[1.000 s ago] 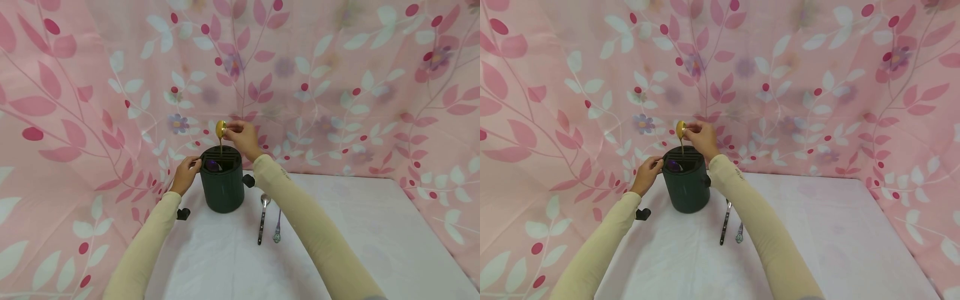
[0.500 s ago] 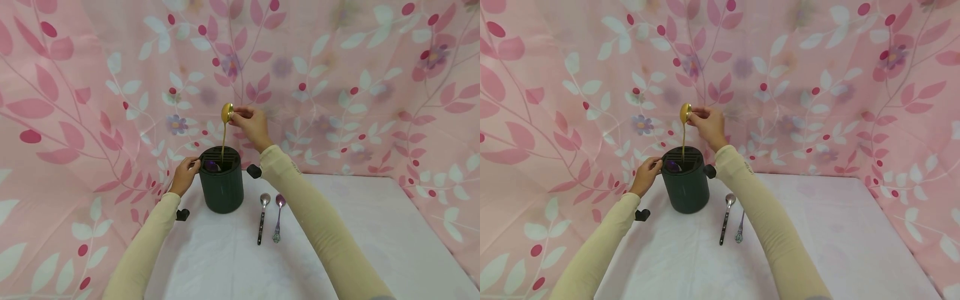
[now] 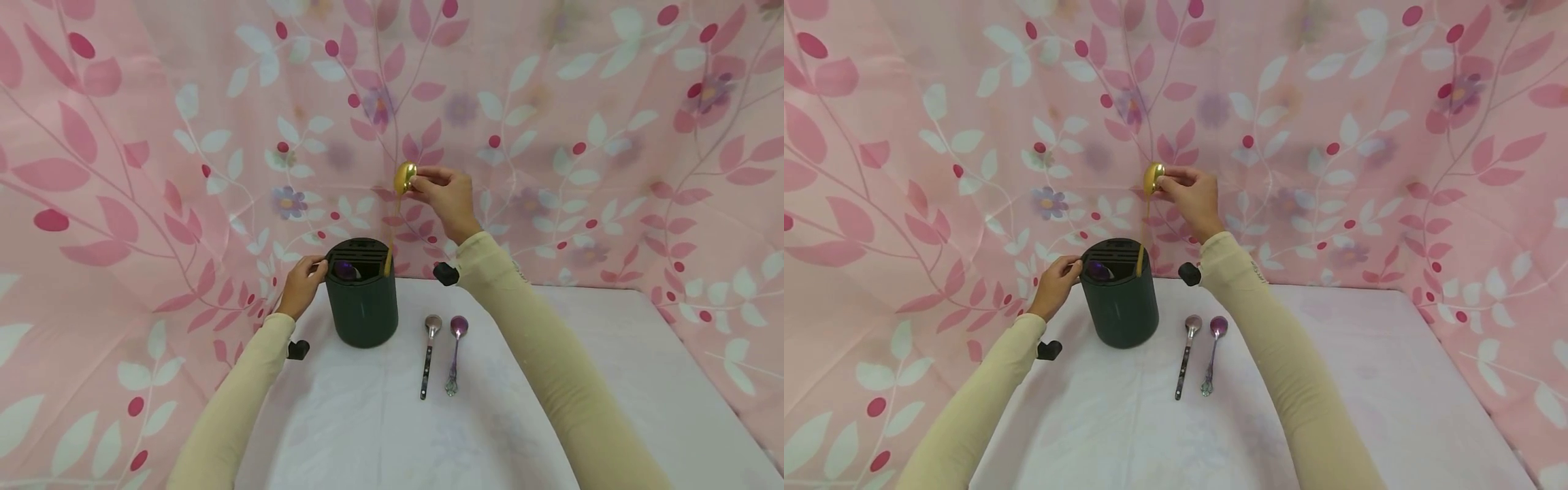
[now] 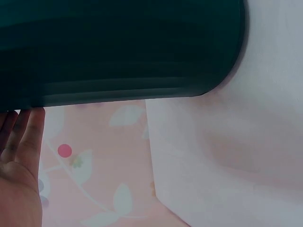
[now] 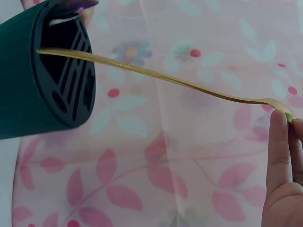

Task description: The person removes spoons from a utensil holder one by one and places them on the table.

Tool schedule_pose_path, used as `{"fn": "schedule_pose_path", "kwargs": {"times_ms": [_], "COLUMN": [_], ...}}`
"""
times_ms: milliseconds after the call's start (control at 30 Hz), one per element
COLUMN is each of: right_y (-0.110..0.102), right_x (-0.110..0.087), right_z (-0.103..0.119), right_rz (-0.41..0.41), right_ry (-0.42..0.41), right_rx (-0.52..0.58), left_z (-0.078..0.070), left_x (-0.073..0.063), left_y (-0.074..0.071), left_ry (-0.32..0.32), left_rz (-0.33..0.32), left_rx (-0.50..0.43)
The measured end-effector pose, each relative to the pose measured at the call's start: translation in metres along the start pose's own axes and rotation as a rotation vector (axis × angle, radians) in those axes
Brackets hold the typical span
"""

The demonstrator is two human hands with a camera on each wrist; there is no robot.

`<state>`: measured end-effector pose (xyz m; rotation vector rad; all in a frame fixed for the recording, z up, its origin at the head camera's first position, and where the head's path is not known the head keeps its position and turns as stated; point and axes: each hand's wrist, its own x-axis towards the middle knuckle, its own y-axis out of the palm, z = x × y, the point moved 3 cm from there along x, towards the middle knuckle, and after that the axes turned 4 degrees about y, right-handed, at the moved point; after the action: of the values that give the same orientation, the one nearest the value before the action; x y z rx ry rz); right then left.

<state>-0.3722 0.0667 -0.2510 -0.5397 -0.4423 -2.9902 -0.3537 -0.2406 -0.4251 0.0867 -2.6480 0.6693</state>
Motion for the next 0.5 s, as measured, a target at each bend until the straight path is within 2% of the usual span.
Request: {"fn": "schedule_pose_path", "kwargs": {"times_ms": [300, 500], "right_y": [-0.048, -0.079], "right_x": [0.000, -0.007], "right_z": [-0.006, -0.022], "right_rz": [-0.052, -0.086], "right_ry": [0.108, 0.182], "right_rx": [0.041, 0.026], "left_z": [0.000, 0.000], "left_x": [-0.001, 0.000], "left_y": [0.001, 0.000], "left_ry": [0.004, 0.001], "left_rz": [0.011, 0.003], "left_rx": [0.000, 0.004]}}
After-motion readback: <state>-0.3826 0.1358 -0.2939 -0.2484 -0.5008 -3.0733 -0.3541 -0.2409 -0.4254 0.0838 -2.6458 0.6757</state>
